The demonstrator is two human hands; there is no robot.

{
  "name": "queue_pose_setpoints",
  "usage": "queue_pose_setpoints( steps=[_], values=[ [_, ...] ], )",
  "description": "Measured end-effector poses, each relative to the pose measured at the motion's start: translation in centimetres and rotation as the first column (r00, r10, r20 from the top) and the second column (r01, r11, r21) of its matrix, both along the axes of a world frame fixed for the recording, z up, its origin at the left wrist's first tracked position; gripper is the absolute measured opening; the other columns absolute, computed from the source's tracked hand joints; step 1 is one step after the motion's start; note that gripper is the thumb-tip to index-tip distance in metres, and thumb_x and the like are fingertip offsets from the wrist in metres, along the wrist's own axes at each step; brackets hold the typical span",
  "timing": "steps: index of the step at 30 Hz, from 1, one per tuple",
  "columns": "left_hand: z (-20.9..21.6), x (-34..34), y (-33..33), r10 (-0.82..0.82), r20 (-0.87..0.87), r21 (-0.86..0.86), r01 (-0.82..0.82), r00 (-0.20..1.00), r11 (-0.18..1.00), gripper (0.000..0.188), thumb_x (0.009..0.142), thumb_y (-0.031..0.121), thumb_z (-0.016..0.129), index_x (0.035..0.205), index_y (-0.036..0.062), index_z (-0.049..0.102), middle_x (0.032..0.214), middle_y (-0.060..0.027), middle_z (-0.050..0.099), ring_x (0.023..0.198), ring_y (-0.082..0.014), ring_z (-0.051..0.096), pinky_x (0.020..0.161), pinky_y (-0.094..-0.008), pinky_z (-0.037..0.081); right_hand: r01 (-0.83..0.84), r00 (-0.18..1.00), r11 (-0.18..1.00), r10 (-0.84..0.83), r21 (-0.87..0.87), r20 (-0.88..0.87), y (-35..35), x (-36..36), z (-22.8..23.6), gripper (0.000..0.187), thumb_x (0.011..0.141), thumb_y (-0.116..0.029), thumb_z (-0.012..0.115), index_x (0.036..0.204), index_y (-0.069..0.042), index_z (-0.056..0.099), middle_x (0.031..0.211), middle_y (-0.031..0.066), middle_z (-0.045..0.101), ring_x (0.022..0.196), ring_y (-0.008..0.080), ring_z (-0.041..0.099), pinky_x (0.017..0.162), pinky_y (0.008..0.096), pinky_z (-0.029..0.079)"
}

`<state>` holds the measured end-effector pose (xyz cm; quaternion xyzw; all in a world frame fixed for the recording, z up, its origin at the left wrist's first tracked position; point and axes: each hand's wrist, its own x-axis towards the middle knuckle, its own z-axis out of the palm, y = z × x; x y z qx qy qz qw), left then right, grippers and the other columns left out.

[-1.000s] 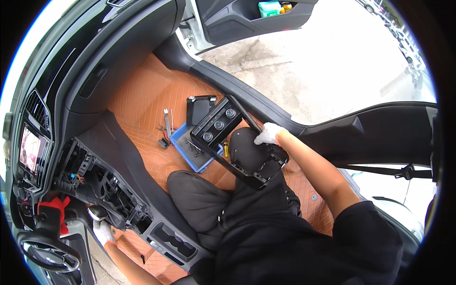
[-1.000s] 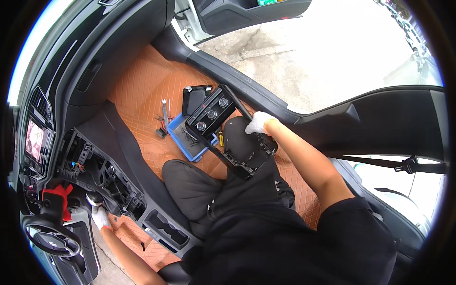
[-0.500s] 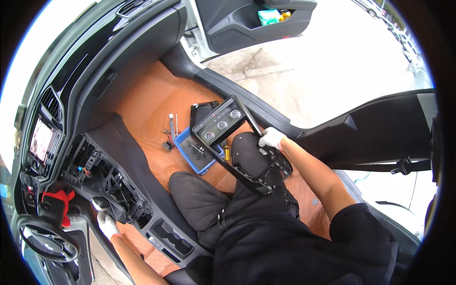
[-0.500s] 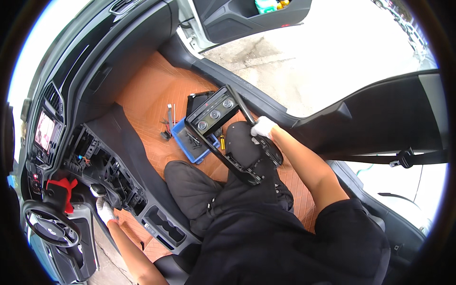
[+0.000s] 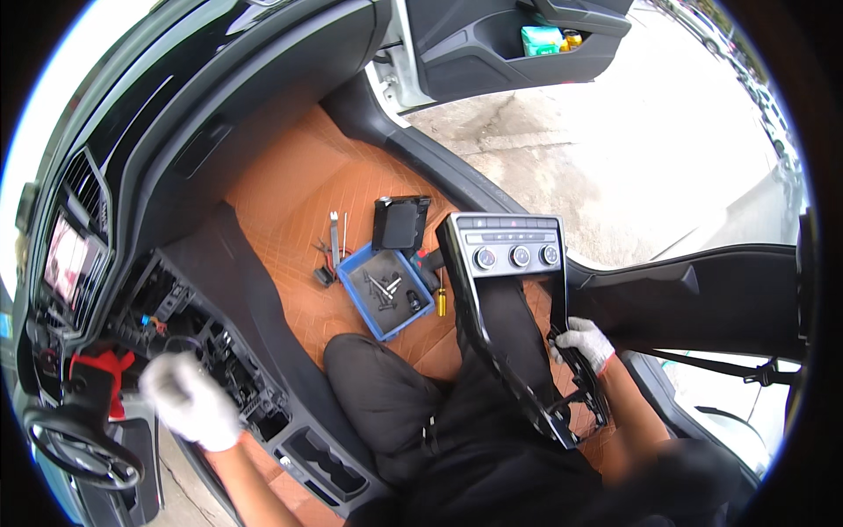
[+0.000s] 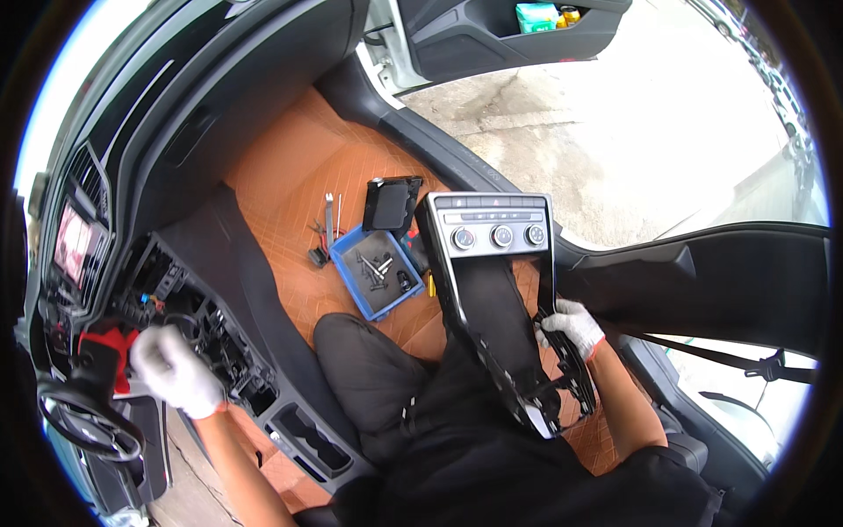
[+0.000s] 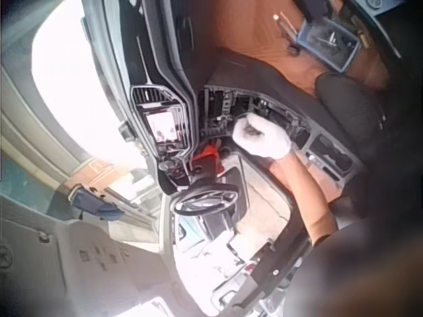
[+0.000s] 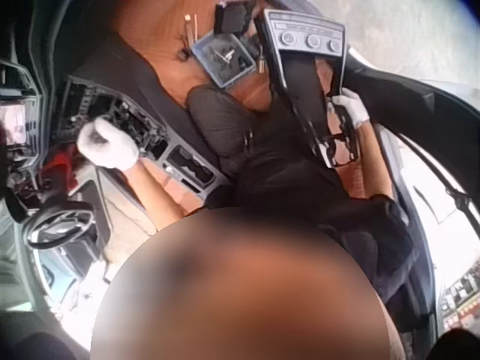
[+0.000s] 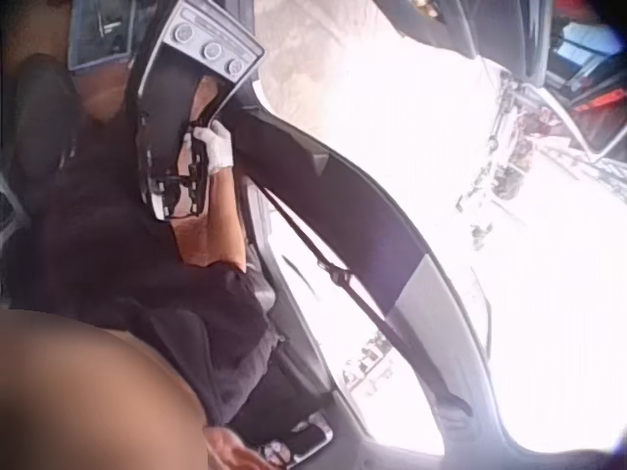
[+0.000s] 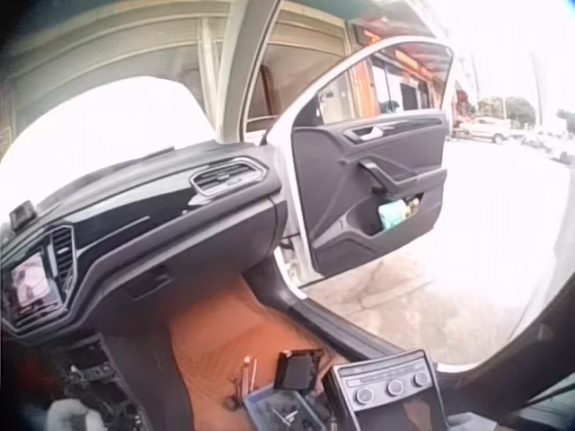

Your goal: The person removes the center console trim and climate control panel from a car interior. They use a power drill to remove screws, detach trim pieces, and disconnect wiring harnesses, placing removed parts on the passenger seat.

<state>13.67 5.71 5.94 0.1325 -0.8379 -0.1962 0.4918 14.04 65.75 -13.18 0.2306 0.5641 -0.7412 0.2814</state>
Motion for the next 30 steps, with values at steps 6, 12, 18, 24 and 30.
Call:
queue_pose_setpoints(
  steps=[6, 12, 18, 24, 30],
  values=[
    [-16.1, -16.8, 11.9, -0.398, 0.674, 0.346, 0.211, 0.622, 0.914, 0.038, 0.095, 0.017, 0.073, 0.131, 0.0054, 0.066, 0.122, -0.0186, 0.072, 0.115, -0.0354, 0.07, 0.103, -0.0441, 0.055, -0.049, 0.983, 0.991, 0.026, 0.123, 0.182, -0.5, 0.4, -0.7, 0.028, 0.089, 0.003, 0.067, 0.116, 0.008, 0.063, 0.088, 0.0196, 0.073, 0.067, 0.0273, 0.074, 0.063, 0.0391, 0.064],
    [-32.6, -25.3, 17.9, -0.22, 0.842, -0.135, 0.588, 0.492, 0.798, 0.069, 0.082, 0.019, 0.076, 0.148, 0.0074, 0.057, 0.152, -0.0175, 0.056, 0.144, -0.0391, 0.049, 0.121, -0.0552, 0.039, -0.231, 0.956, 0.937, 0.169, 0.261, 0.239, -1.0, -2.2, -0.4, 0.031, 0.089, -0.002, 0.071, 0.118, 0.006, 0.067, 0.084, 0.0134, 0.075, 0.067, 0.0212, 0.074, 0.059, 0.0366, 0.062],
    [-35.1, -29.8, 19.2, -0.072, 0.908, -0.263, 0.696, 0.412, 0.668, 0.061, 0.095, 0.019, 0.064, 0.153, 0.0058, 0.052, 0.154, -0.0169, 0.053, 0.142, -0.0377, 0.05, 0.12, -0.0572, 0.038, -0.195, 0.932, 0.956, 0.112, 0.217, 0.345, -0.9, -3.1, 0.9, 0.03, 0.087, -0.002, 0.073, 0.116, 0.006, 0.07, 0.09, 0.0089, 0.075, 0.075, 0.0174, 0.074, 0.068, 0.0342, 0.062],
    [-26.6, -35.6, 16.2, -0.445, 0.747, 0.22, 0.448, 0.494, 0.867, 0.035, 0.101, 0.016, 0.061, 0.125, -0.0071, 0.07, 0.117, -0.021, 0.077, 0.102, -0.0367, 0.073, 0.093, -0.0432, 0.056, -0.136, 0.928, 0.979, 0.072, 0.153, 0.365, -0.4, -2.0, -0.6, 0.033, 0.086, -0.002, 0.075, 0.117, 0.006, 0.07, 0.093, 0.0087, 0.074, 0.076, 0.017, 0.073, 0.071, 0.0342, 0.061],
    [-19.2, -31.5, 12.3, -0.676, 0.153, 0.919, 0.147, 0.721, 0.366, 0.037, 0.105, 0.012, 0.063, 0.138, -0.0046, 0.064, 0.124, -0.0152, 0.074, 0.105, -0.0268, 0.074, 0.092, -0.0394, 0.061, -0.113, 0.967, 0.985, 0.079, 0.131, 0.242, -0.7, -2.7, -1.6, 0.037, 0.082, -0.001, 0.076, 0.118, 0.006, 0.071, 0.094, 0.0089, 0.075, 0.076, 0.0169, 0.072, 0.07, 0.0334, 0.06]
  ],
)
